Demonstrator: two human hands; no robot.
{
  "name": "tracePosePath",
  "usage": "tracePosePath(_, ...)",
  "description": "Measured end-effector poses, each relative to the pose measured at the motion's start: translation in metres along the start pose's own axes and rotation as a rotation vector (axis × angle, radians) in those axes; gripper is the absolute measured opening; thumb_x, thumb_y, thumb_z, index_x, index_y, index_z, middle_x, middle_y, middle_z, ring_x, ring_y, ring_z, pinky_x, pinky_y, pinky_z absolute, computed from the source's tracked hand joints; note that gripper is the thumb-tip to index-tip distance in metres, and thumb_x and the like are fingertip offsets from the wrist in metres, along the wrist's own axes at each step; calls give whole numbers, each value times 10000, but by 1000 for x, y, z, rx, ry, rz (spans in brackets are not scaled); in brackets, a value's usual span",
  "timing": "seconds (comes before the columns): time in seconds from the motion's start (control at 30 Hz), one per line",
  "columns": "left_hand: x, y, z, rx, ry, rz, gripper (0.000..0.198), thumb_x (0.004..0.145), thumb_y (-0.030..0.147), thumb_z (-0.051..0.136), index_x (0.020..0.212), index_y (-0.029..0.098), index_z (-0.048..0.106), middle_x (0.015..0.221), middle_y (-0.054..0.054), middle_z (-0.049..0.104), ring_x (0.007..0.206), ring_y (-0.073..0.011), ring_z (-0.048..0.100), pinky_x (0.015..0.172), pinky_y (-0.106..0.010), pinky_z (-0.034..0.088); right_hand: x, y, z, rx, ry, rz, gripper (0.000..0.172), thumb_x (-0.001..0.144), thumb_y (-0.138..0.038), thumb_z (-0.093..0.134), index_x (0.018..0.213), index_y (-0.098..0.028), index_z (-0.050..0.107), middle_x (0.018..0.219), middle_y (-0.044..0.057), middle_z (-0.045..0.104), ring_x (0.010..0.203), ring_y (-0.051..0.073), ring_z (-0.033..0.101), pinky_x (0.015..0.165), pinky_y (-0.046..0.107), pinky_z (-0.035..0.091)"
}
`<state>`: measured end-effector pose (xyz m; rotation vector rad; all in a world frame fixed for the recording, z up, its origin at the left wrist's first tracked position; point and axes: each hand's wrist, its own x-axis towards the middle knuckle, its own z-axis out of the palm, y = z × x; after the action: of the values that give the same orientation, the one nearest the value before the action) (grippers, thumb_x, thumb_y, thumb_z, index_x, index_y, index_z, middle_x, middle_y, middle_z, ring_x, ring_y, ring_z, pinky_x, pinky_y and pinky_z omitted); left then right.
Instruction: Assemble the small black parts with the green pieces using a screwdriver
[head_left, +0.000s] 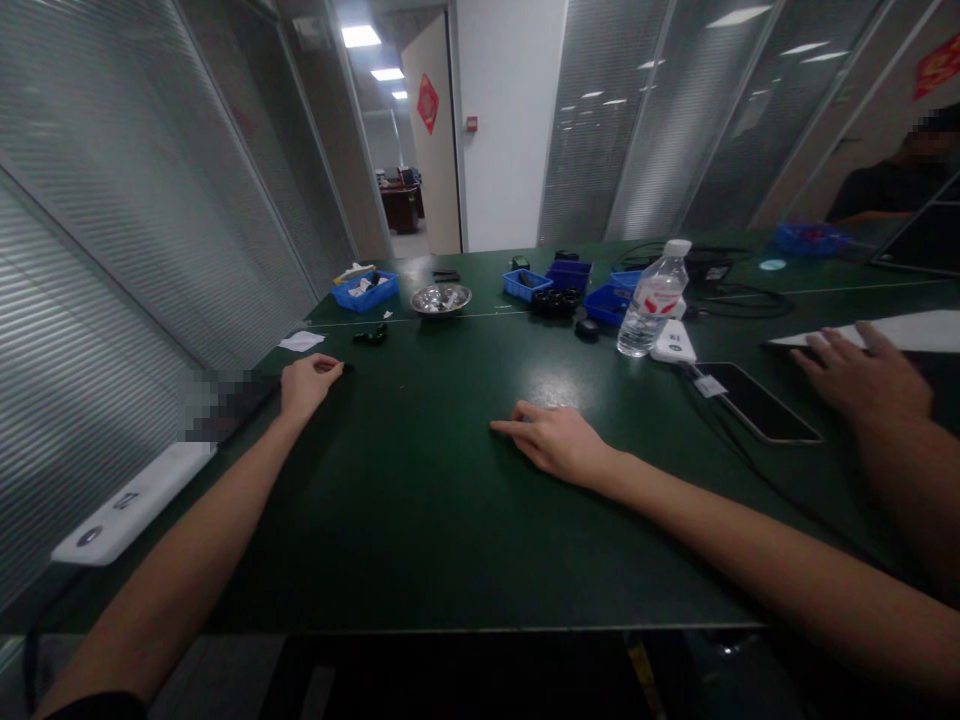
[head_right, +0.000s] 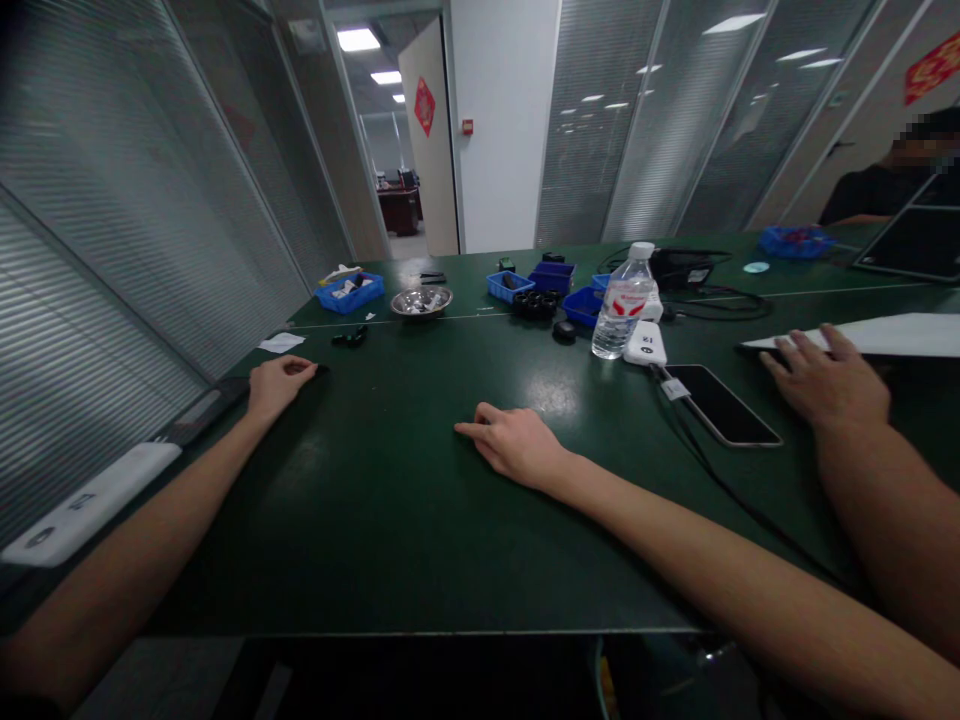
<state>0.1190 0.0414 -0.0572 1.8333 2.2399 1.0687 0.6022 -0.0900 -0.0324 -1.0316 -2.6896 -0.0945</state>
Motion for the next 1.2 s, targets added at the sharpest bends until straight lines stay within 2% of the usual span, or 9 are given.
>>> tracePosePath(0.27, 2, -1, 6, -57, 13, -93, 289, 766, 447, 753, 919, 207, 801, 874, -61, 780, 847, -262, 713, 763, -324, 509, -1, -2, -4, 15, 0, -2, 393, 1035, -256, 494, 1405, -265, 625, 1137, 69, 652, 693, 104, 585, 611, 253, 387)
tracePosePath(0.67, 6, -1, 21, -144, 54, -179, 260, 721, 422, 695, 830, 193, 751, 810, -34, 746, 794, -226, 664, 688, -285, 472, -2, 0, 1, 4, 12, -5, 393, 1035, -260, 489, 1404, -283, 622, 1135, 66, 655, 697, 108, 582, 606, 251, 371)
tracePosePath(1.0, 8, -3, 11, -128, 62, -257, 197, 712, 364, 661, 811, 214, 740, 869, -43, 760, 828, -252, 665, 726, -329, 496, -2, -1, -3, 8, 7, 5, 397, 1029, -254, 498, 1404, -283, 623, 1126, 65, 653, 700, 107, 588, 617, 247, 393)
tracePosePath(1.2, 9, -4, 15, -51, 61, -247, 225, 743, 380, 679, 880, 211, 739, 948, -75, 767, 861, -272, 685, 732, -339, 502, -2, -3, -8, 8, -10, 8, 392, 1039, -265, 489, 1410, -277, 616, 1141, 66, 649, 703, 107, 595, 624, 243, 404)
